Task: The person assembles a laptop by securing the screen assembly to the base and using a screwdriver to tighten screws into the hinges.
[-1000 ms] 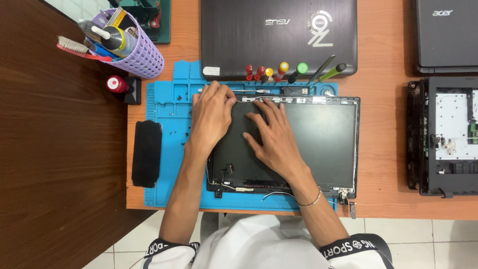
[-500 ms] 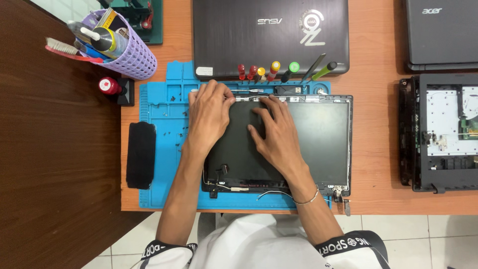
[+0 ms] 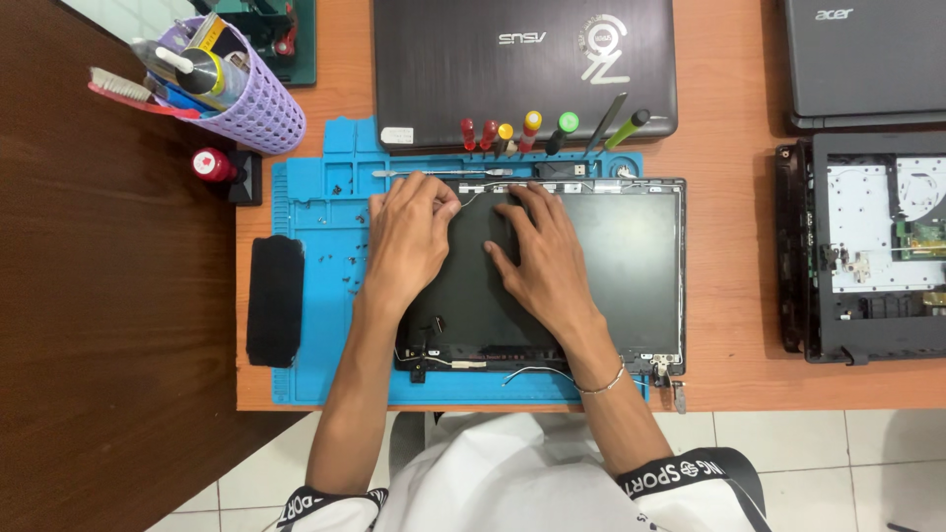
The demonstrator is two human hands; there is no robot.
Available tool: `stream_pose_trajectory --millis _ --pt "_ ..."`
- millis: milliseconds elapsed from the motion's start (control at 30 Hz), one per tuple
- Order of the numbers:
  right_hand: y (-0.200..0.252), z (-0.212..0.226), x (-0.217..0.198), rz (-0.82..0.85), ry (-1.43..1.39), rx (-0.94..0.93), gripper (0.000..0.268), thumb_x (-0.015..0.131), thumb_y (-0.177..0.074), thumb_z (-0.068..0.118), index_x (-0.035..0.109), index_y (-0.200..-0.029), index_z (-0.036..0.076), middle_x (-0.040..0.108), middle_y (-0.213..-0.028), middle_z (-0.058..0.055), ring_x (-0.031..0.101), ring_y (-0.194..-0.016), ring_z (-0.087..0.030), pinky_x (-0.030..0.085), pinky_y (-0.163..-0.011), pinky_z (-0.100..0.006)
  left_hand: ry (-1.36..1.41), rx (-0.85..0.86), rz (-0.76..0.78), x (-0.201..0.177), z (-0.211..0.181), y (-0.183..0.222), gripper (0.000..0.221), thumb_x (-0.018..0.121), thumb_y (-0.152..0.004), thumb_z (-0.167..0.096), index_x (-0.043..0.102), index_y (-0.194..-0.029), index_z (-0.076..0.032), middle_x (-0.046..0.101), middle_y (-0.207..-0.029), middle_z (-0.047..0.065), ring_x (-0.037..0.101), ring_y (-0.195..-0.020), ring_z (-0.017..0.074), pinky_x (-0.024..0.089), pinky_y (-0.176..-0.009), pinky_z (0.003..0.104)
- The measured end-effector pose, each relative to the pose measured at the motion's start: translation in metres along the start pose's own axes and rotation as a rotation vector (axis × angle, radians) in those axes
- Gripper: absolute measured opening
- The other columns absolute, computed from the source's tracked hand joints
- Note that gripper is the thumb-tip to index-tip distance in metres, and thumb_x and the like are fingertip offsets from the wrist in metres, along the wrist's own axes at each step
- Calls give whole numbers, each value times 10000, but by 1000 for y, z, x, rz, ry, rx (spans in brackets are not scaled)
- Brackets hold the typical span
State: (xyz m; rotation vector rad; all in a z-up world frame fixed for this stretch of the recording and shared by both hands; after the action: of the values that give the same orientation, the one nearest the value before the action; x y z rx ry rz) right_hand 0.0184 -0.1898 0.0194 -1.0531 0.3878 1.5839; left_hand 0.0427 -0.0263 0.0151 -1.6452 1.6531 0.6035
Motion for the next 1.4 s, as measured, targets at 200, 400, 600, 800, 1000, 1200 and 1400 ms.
stream_pose_trajectory --millis 200,400,600,800,1000,1200,1400 --pt "2 -2 -1 -4 -8 1 463 819 -817 153 648 -1218 -5 571 -1401 -169 468 -1387 -387 411 -1147 -499 -74 45 -38 4 -5 -3 80 739 -906 -142 721 -930 -67 659 -927 54 603 -960 259 378 -914 433" --pt "2 -4 -2 11 -14 -2 485 820 -811 153 641 -1234 -1 565 -1402 -164 460 -1391 -389 403 -1150 -496 -68 93 -46 11 -10 -8 107 784 -856 -157 753 -918 -76 660 -892 34 595 -949 249 376 -913 436" --pt "3 -6 -2 1 -16 -9 487 825 -808 156 641 -1235 11 567 -1405 -154 460 -1395 -374 393 -1162 -496 -70 92 -53 18 -11 -13 55 734 -903 -119 738 -926 -70 647 -899 45 593 -964 248 380 -912 428" --pt "4 -9 -2 -7 -37 11 483 821 -809 155 647 -1239 18 569 -1410 -145 462 -1398 -366 405 -1149 -489 -69 150 -93 21 -11 -16 48 690 -904 -61 718 -943 -55 649 -935 45 589 -974 249 384 -922 418" --pt "4 -11 -2 3 -40 23 482 820 -813 159 652 -1241 13 571 -1417 -143 464 -1398 -363 399 -1142 -491 -42 142 -72 23 -13 -19 23 691 -912 -66 709 -925 -59 643 -908 36 593 -961 240 380 -920 422" --pt "4 -11 -2 7 -40 24 479 816 -814 159 653 -1241 14 572 -1418 -141 467 -1397 -359 402 -1150 -488 -62 160 -54 18 -16 -18 11 691 -906 -63 701 -910 -66 646 -920 31 585 -974 246 377 -940 426" --pt "4 -11 -2 2 -34 17 482 820 -811 160 653 -1237 11 572 -1413 -145 467 -1393 -361 395 -1151 -495 -72 184 -34 18 -16 -16 14 687 -908 -63 699 -901 -66 658 -960 33 583 -996 251 373 -959 435"
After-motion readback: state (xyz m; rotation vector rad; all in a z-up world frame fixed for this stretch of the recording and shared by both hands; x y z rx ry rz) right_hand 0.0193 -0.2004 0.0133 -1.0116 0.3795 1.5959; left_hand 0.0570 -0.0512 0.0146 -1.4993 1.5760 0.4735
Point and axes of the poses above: each hand's wrist, its own y-axis away from the middle knuckle, its own x-axis out of the palm, z = x × y, the point moved 6 cm from there along -y, towards the middle knuckle
